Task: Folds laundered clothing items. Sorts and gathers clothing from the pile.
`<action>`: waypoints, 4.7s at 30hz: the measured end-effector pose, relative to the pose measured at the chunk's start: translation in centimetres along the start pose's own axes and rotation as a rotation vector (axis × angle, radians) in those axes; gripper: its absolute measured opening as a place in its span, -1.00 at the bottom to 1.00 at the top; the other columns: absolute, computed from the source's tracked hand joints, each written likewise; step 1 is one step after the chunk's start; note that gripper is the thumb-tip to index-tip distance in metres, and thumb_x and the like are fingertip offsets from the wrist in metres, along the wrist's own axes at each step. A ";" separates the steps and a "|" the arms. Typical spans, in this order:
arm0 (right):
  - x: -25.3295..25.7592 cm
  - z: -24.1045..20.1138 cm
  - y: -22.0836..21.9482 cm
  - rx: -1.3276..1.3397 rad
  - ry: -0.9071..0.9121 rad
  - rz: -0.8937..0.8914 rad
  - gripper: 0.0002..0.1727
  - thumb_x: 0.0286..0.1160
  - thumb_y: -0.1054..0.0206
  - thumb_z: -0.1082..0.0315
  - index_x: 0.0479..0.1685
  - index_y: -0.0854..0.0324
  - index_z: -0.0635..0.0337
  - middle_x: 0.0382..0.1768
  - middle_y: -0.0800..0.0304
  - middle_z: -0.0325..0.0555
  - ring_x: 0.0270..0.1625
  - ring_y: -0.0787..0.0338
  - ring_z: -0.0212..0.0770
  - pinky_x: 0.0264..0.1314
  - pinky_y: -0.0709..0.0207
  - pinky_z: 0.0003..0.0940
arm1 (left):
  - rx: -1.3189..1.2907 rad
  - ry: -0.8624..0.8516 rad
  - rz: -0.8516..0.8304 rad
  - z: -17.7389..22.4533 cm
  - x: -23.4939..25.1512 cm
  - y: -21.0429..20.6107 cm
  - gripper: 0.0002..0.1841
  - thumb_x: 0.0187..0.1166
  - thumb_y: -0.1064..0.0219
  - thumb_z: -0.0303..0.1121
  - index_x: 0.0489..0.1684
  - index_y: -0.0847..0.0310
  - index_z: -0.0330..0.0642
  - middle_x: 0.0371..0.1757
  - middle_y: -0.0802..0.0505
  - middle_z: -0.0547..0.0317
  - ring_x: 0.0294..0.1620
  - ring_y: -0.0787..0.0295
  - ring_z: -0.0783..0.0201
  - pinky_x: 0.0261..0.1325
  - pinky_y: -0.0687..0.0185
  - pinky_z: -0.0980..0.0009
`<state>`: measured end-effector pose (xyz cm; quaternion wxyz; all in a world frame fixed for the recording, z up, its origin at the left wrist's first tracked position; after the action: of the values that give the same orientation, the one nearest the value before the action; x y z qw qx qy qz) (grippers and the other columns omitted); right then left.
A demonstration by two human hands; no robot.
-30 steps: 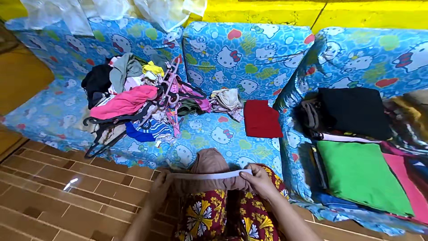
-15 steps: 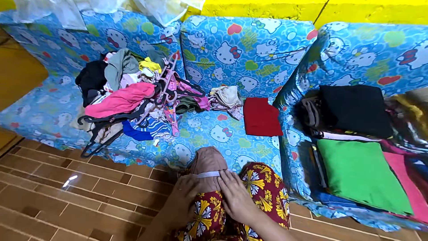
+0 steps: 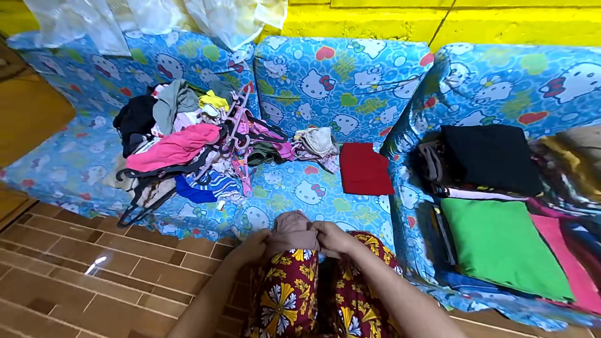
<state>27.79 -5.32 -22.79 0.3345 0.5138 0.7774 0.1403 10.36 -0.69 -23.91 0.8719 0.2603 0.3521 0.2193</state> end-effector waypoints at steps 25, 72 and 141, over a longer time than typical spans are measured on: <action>-1.6 -6.1 -1.2 -0.735 0.062 0.213 -0.74 0.57 -0.13 0.57 -0.01 -0.74 0.44 -0.02 -0.86 0.28 0.17 -0.80 0.29 0.27 -0.49 0.26 | 0.531 0.017 0.015 5.1 -1.1 -0.5 -0.64 0.71 -0.09 -0.55 0.43 -0.55 -0.35 0.25 -0.77 -0.38 0.38 -0.67 -0.35 0.46 -0.47 -0.24; -1.9 4.4 1.5 1.430 -0.232 0.619 -0.69 0.90 0.20 0.36 0.25 -0.41 0.32 -0.31 -0.77 -0.02 -0.38 -0.81 -0.21 -0.27 -0.73 -0.30 | -0.883 -0.349 0.945 11.7 5.3 0.4 -0.60 0.64 0.05 -0.68 0.41 -0.38 -0.67 0.57 -0.48 -0.49 0.63 -0.43 -0.09 0.67 -0.34 0.14; -1.2 4.7 4.0 0.122 -0.146 1.001 -0.25 0.60 -0.29 0.15 0.76 -0.27 0.30 0.70 -0.21 0.51 0.59 -0.43 0.55 0.51 -0.35 0.40 | -1.495 -0.304 0.659 8.5 12.5 -2.4 -0.56 0.79 0.12 -0.54 0.63 -0.08 -0.44 0.14 -0.66 0.02 0.03 -0.70 0.39 0.18 -0.65 0.41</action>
<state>34.04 -5.29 -23.57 0.2491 0.8504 0.4172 0.2017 25.23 1.99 -26.34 0.7442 -0.2709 -0.1024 0.6020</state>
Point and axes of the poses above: each hand's wrist, its own x-axis towards the middle knuckle, its own y-axis out of the back of the hand, z = x × y, the point moved 10 cm from there along x, towards the middle knuckle
